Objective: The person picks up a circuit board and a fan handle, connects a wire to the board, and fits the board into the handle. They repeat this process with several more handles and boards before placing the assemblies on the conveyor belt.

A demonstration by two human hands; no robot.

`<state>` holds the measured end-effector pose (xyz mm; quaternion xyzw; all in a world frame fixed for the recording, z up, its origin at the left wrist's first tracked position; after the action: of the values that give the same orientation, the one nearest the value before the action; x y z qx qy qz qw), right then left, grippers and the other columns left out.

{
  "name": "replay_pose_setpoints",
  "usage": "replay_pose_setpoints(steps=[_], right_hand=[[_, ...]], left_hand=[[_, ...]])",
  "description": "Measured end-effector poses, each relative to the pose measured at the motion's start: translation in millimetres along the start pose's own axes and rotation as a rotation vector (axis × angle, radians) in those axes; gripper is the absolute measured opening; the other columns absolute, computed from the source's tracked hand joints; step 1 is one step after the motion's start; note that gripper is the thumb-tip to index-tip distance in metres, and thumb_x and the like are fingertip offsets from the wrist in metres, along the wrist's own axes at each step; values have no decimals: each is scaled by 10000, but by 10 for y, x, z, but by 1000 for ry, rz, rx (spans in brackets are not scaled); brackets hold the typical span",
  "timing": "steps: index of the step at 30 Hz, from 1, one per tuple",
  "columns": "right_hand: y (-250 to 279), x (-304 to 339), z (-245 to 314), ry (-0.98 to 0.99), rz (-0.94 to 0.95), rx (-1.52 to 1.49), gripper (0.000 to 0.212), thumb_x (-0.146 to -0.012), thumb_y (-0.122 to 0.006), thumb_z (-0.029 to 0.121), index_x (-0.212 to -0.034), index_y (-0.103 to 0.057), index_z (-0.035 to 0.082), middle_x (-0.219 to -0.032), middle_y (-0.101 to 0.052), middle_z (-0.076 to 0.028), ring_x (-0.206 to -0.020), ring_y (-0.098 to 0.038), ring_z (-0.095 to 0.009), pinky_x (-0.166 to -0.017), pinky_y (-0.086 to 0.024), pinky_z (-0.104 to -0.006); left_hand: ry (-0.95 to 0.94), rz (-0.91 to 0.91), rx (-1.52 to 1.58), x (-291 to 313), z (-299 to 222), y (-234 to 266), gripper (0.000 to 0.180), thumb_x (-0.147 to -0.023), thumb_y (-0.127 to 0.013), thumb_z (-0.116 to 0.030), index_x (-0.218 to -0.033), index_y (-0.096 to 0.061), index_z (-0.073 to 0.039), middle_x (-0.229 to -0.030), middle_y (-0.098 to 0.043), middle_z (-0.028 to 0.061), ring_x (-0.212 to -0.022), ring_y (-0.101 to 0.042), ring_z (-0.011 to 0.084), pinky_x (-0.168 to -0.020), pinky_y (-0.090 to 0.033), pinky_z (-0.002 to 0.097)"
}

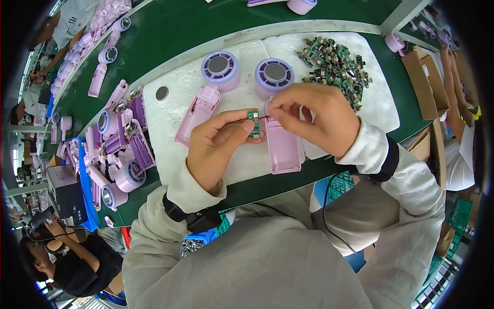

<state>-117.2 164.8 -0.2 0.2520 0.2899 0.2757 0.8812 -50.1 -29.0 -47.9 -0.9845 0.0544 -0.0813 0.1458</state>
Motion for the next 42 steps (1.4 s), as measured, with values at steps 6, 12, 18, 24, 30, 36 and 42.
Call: replay_pose_setpoints(steps=[6,12,18,24,30,36,42], right_hand=[[-22,-34,-29,-265,39,-166,95,-867,-718,90,-950,-712,44,-758,-673,-29,-623,-597,-97,-563,-458,-238],[14,-111,-9,-230,161,-170,138,-844,-729,67,-980,-722,43,-799,-691,-47,-660,-618,-116,-576,-470,-245],[61,-134,-62,15,225,-131,198,-823,-742,61,-1021,-733,48,-898,-702,-81,-748,-653,-185,-606,-501,-279],[53,-153,-22,91,301,-78,202,-823,-719,15,-1020,-738,51,-963,-700,-97,-815,-678,-235,-675,-553,-322],[30,-154,-35,135,296,-30,192,-830,-707,-3,-1014,-737,44,-976,-689,-94,-833,-687,-237,-687,-568,-334],[23,-148,-23,128,317,2,159,-828,-700,-5,-981,-721,31,-929,-658,-90,-802,-674,-220,-675,-554,-319],[8,-164,-8,46,271,0,126,-802,-704,22,-926,-684,29,-820,-597,-67,-682,-598,-191,-604,-503,-297]], left_hand=[[-9,-12,40,-16,-18,-16,287,-975,-588,-13,-1247,-588,79,-1155,-671,164,-1022,-678,237,-898,-587,388],[-30,-21,65,-21,-9,-1,279,-978,-583,-13,-1243,-592,76,-1173,-663,155,-1030,-674,235,-897,-592,390],[-43,-28,88,-33,-5,-8,280,-980,-585,-20,-1244,-593,72,-1178,-661,156,-1033,-677,238,-897,-592,382],[-26,1,40,-16,-30,-15,262,-994,-556,-31,-1242,-608,37,-1203,-648,143,-1084,-650,237,-916,-587,412],[-44,-10,61,-20,-18,-24,276,-985,-586,-35,-1239,-589,75,-1166,-665,169,-1024,-684,251,-908,-588,384],[-39,-2,38,-18,-38,-30,274,-986,-585,-31,-1238,-588,77,-1168,-664,168,-1021,-685,253,-907,-587,385],[-35,-7,49,-15,-21,-24,273,-983,-586,-22,-1237,-588,78,-1170,-663,170,-1017,-686,253,-902,-588,378]])
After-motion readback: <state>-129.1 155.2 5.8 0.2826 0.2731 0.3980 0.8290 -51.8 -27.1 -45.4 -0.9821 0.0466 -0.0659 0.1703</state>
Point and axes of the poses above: each hand's wrist, its own x-axis away from the middle knuckle, its own y-axis out of the back of the hand, z = x × y, the point moved 3 cm from there along -x, towards the middle knuckle
